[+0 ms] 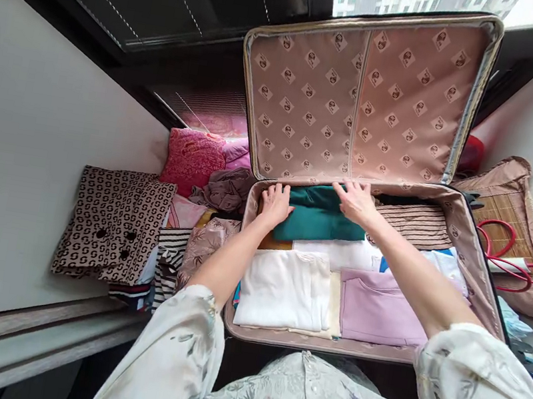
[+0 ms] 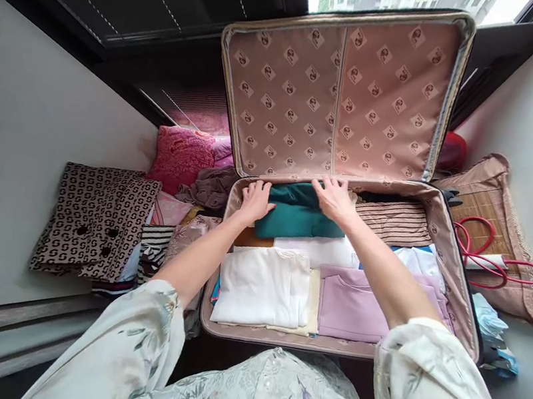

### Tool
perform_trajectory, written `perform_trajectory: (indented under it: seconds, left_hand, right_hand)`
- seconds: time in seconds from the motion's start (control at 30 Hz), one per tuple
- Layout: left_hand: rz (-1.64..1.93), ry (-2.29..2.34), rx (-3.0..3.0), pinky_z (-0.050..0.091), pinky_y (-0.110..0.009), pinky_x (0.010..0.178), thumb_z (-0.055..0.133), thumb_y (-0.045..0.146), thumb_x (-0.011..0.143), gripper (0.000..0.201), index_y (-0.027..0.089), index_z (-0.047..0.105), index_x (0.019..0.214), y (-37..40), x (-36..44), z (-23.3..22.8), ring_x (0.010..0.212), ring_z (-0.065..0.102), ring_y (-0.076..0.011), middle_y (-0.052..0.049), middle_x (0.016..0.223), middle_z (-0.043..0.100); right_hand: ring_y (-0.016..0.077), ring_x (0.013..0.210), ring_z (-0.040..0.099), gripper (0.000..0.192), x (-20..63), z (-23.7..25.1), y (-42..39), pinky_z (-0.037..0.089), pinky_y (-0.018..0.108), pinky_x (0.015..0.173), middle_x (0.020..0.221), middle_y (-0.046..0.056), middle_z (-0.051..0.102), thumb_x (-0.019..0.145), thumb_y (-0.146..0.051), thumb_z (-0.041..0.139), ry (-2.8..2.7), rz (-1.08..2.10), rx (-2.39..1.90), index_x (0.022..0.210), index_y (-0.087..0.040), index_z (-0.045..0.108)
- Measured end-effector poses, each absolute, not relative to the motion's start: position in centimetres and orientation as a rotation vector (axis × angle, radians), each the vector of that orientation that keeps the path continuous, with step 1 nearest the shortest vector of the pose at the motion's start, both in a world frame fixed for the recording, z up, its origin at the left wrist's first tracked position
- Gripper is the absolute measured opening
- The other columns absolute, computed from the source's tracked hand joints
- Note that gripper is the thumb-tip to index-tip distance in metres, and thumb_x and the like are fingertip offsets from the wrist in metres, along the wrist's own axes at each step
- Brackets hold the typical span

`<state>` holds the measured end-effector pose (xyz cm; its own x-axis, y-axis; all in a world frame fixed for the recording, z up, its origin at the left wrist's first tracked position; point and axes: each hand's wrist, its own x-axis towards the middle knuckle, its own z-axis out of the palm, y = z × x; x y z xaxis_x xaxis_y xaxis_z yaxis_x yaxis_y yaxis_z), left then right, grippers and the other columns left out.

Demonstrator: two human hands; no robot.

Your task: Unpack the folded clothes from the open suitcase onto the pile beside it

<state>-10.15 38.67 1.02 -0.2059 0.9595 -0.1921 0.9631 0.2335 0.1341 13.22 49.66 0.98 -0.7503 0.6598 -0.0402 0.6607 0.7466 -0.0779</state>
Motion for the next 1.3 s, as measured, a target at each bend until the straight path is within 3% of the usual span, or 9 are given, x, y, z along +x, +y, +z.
perform_trajectory:
  seconds: [0.13, 0.3, 0.47, 0.57, 0.63, 0.8, 0.9, 1.07, 1.3]
  left_hand:
    - [-0.1, 1.878, 2.258, 0.015, -0.06, 0.124, 0.077, 0.03, 0.081, 0.095, 0.02, 0.028, 0.161, 34.0, -9.6, -1.6, 0.157, 0.014, -0.0415, -0.019, 0.17, 0.022]
    - [-0.411, 1.769, 2.202, 0.022, -0.061, 0.122, 0.076, 0.014, 0.075, 0.109, 0.021, 0.017, 0.166, 32.0, -11.8, -4.5, 0.157, 0.013, -0.0452, -0.019, 0.172, 0.015]
    - [-0.458, 1.858, 2.194, 0.032, -0.057, 0.118, 0.063, 0.011, 0.085, 0.092, 0.025, 0.022, 0.166, 35.1, -12.4, -5.1, 0.151, 0.033, -0.0393, -0.019, 0.167, 0.03]
    - [-0.521, 1.886, 2.161, 0.033, -0.062, 0.114, 0.066, 0.012, 0.084, 0.097, 0.025, 0.018, 0.167, 36.1, -11.6, -5.3, 0.152, 0.028, -0.0441, -0.022, 0.168, 0.024]
    - [-0.529, 1.909, 2.135, 0.034, -0.063, 0.113, 0.068, 0.012, 0.082, 0.1, 0.025, 0.017, 0.167, 36.4, -11.0, -5.7, 0.152, 0.026, -0.0456, -0.023, 0.168, 0.022]
    - [-0.432, 2.092, 2.084, 0.039, -0.051, 0.11, 0.039, 0.008, 0.098, 0.059, 0.027, 0.046, 0.154, 37.8, -10.3, -6.0, 0.131, 0.056, -0.0306, -0.018, 0.143, 0.056]
    - [-0.375, 2.08, 2.052, 0.043, -0.045, 0.107, 0.043, 0.011, 0.098, 0.049, 0.025, 0.058, 0.143, 39.8, -10.9, -4.6, 0.115, 0.066, -0.0264, -0.014, 0.125, 0.068]
    - [-0.242, 2.001, 2.032, 0.051, -0.036, 0.096, 0.064, 0.016, 0.086, 0.057, 0.028, 0.061, 0.142, 42.7, -13.1, 0.4, 0.115, 0.067, -0.0292, -0.01, 0.125, 0.071]
    - [-0.158, 1.921, 2.101, 0.048, -0.031, 0.099, 0.059, 0.011, 0.082, 0.057, 0.029, 0.066, 0.136, 40.6, -14.5, 10.1, 0.115, 0.065, -0.0251, -0.004, 0.118, 0.073]
  right_hand:
    - [0.0365, 0.151, 0.028, 0.087, 15.3, -2.5, 45.9, 0.027, 0.05, 0.112, 0.166, 0.023, 0.03, 0.082, -0.025, 0.064, 3.073, -0.232, 0.695, 0.162, -0.019, 0.028]
    - [0.0409, 0.152, 0.029, 0.093, 16.9, -6.5, 44.0, 0.023, 0.051, 0.115, 0.165, 0.029, 0.029, 0.078, -0.024, 0.068, 2.979, -0.233, 0.624, 0.163, -0.016, 0.03]
    - [0.0408, 0.138, 0.043, 0.078, 14.4, -7.9, 44.9, 0.031, 0.048, 0.106, 0.157, 0.031, 0.038, 0.085, -0.019, 0.059, 2.908, -0.128, 0.808, 0.159, -0.011, 0.036]
    - [0.0389, 0.135, 0.043, 0.064, 13.0, -7.9, 45.2, 0.03, 0.048, 0.103, 0.157, 0.029, 0.039, 0.094, -0.018, 0.047, 2.89, -0.085, 0.834, 0.158, -0.014, 0.038]
    - [0.0353, 0.127, 0.049, 0.059, 12.4, -8.0, 45.4, 0.031, 0.047, 0.102, 0.149, 0.029, 0.048, 0.098, -0.016, 0.038, 2.861, -0.11, 0.85, 0.157, -0.013, 0.04]
    - [0.0295, 0.114, 0.057, 0.054, 11.4, -7.4, 46.8, 0.035, 0.042, 0.097, 0.126, 0.023, 0.064, 0.102, -0.015, 0.025, 2.803, -0.226, 0.92, 0.151, -0.011, 0.047]
    - [0.0256, 0.11, 0.062, 0.045, 11.0, -6.3, 48.4, 0.039, 0.037, 0.092, 0.12, 0.018, 0.069, 0.101, -0.016, 0.033, 2.755, -0.283, 0.966, 0.138, -0.014, 0.059]
    - [0.023, 0.104, 0.067, 0.041, 10.7, -1.8, 51.7, 0.044, 0.03, 0.081, 0.119, 0.012, 0.073, 0.091, -0.021, 0.055, 2.703, -0.284, 1.046, 0.13, -0.02, 0.064]
    - [0.0214, 0.092, 0.067, 0.035, 11.7, 7.7, 51.0, 0.04, 0.027, 0.07, 0.094, 0.006, 0.074, 0.082, -0.019, 0.059, 2.778, -0.311, 0.975, 0.115, -0.023, 0.071]
